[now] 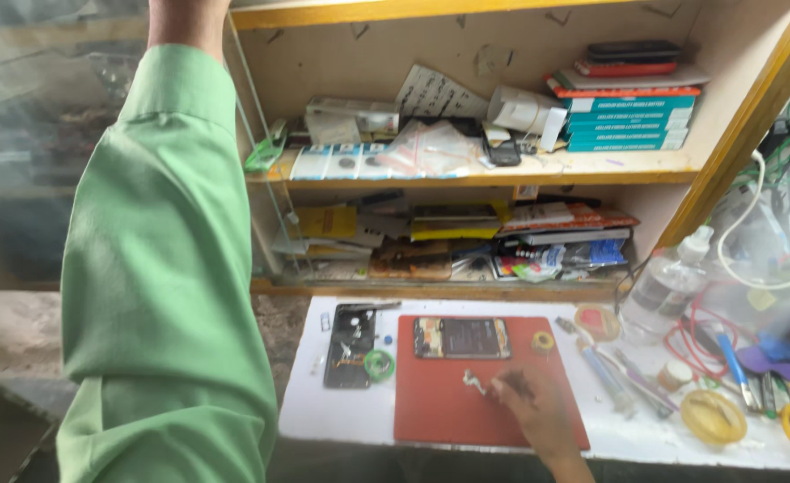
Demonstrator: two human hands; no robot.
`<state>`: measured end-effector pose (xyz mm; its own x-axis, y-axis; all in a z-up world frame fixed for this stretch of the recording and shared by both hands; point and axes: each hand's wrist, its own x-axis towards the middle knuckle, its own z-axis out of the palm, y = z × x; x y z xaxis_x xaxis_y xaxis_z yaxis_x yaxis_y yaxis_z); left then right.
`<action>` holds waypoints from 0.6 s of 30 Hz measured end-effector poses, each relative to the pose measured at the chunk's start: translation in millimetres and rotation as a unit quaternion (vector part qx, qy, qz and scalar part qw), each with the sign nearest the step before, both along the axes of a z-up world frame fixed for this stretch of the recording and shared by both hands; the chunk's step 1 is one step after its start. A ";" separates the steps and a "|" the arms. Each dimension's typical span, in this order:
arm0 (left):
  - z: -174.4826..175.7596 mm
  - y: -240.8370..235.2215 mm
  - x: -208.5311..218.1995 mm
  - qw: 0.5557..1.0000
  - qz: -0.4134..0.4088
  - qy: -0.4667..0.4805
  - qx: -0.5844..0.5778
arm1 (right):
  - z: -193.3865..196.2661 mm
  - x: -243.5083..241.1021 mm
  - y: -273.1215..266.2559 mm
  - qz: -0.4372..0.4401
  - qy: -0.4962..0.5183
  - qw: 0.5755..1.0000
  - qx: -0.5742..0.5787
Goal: The person works at a cluttered workbench, handling small electronic components and tools. They manipulate a small circuit board and a metallic cylindrical part, then open a green plastic container to retrieve packaged electronic parts. The person examines the parts and packaging before placing them back on the workbench.
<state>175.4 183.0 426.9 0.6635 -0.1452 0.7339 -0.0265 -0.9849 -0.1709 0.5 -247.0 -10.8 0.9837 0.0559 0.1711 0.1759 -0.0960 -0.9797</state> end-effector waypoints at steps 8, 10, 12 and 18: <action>5.5 2.4 48.9 0.991 0.054 0.120 -0.028 | -49.5 24.4 -11.5 0.039 0.018 0.996 0.082; 6.3 6.7 53.1 0.989 0.061 0.134 -0.033 | -57.1 27.5 -13.0 0.045 0.025 0.995 0.085; 4.4 9.6 54.2 0.987 0.064 0.141 -0.036 | -61.6 28.9 -13.5 0.048 0.027 0.994 0.090; 16.3 2.6 58.3 0.988 0.051 0.140 -0.041 | -61.5 27.1 -9.5 0.047 0.046 0.992 0.110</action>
